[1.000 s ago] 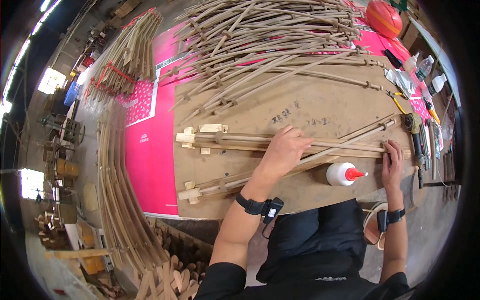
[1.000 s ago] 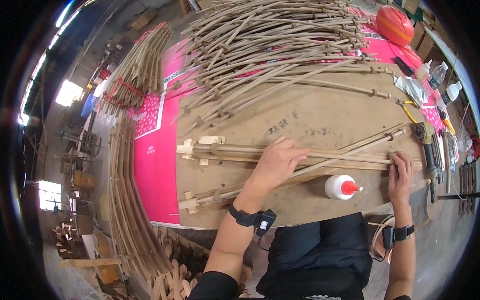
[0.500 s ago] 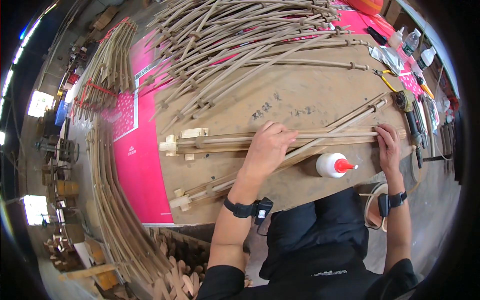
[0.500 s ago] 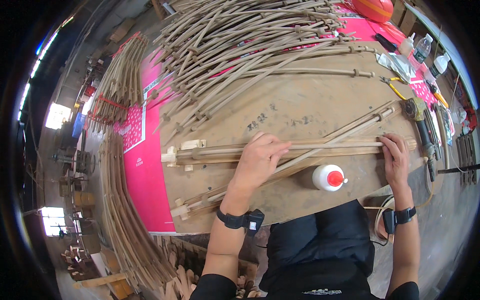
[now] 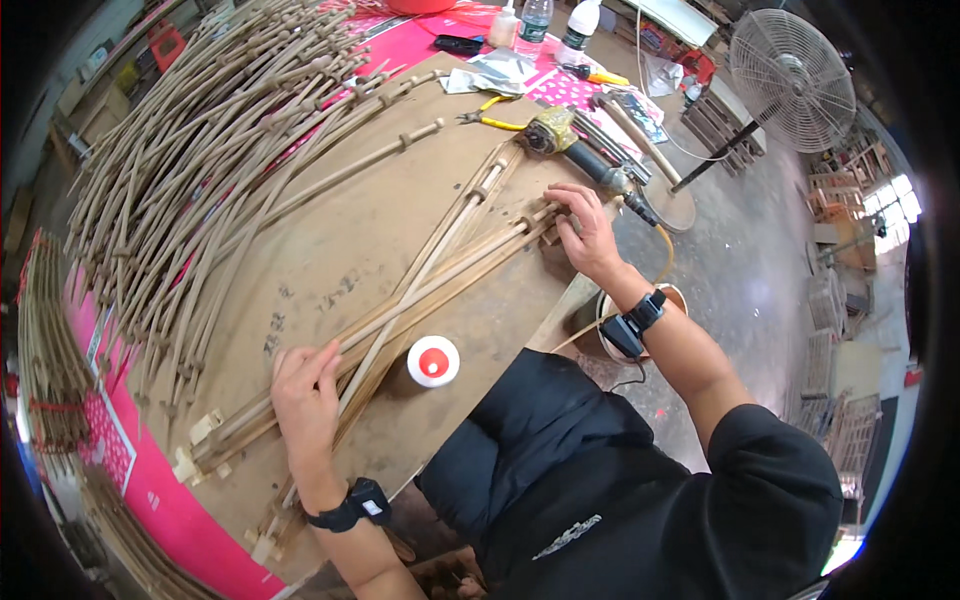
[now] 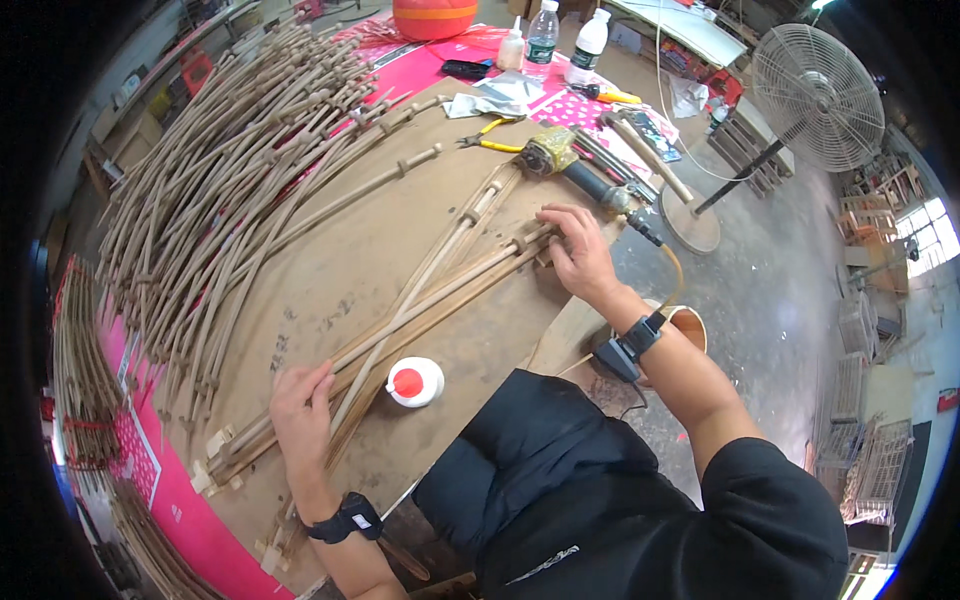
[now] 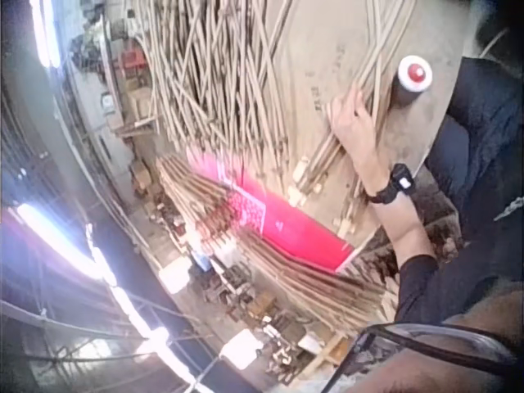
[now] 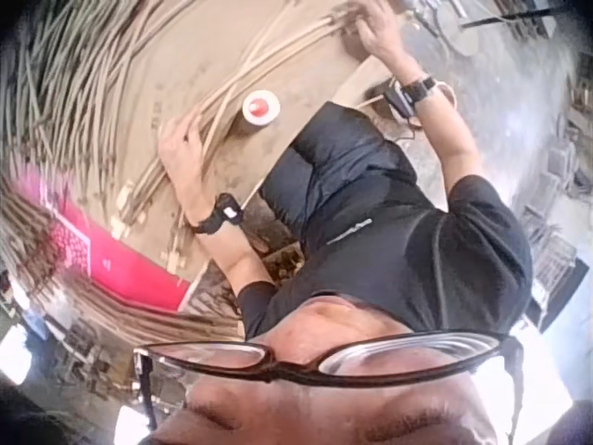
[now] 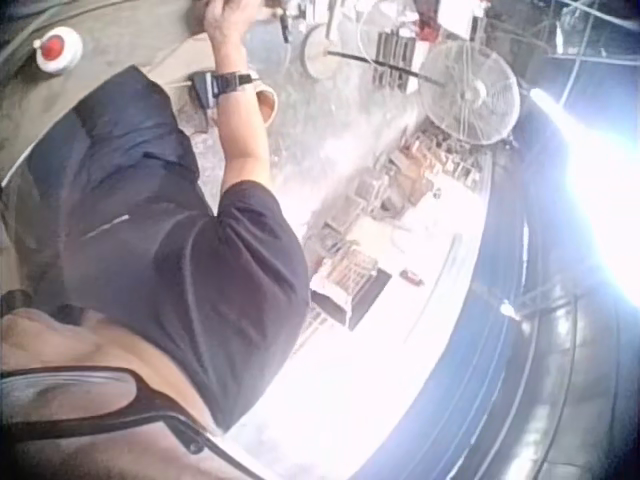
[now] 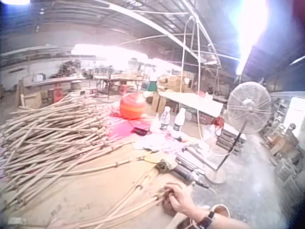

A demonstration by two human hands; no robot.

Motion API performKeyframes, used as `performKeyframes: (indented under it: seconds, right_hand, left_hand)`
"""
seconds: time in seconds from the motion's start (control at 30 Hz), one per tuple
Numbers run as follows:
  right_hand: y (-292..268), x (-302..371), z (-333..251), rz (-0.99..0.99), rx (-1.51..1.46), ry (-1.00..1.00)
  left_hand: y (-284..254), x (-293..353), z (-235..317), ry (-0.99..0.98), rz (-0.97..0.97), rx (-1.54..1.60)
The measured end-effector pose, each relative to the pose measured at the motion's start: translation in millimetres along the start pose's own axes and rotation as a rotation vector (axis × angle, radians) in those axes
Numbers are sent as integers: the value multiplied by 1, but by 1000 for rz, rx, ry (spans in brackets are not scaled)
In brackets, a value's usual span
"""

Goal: Assembling and securing bamboo furniture components using wood glue and a pneumatic stapler.

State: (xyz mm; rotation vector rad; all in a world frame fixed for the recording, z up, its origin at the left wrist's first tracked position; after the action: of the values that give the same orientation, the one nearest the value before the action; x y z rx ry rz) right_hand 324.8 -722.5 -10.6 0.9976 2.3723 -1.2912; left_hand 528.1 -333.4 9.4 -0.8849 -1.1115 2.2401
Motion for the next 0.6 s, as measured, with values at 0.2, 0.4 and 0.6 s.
performKeyframes:
  seconds: [0.2,0.4,0.6]
  right_hand:
    - [2,2,12,3,-69,1]
    - [4,1,19,32,-16,-30]
    - [-2,7,-13,129,-7,6]
  left_hand:
    - [4,-1,0,-25,-4,6]
    - [5,0,-3,-13,8,13]
    - [-1,1,-3,52,54,-38]
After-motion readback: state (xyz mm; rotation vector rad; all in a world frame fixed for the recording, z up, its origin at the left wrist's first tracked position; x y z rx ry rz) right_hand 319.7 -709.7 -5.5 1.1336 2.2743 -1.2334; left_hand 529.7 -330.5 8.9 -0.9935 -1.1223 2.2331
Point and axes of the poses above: each hand's wrist, its own x-axis away from the middle knuckle, its own y-axis out of the palm, z = x × y, the point moved 7 cm from there along -x, towards the middle knuckle, and after that the axes turned 9 degrees about -x, right-handed, at the moved point
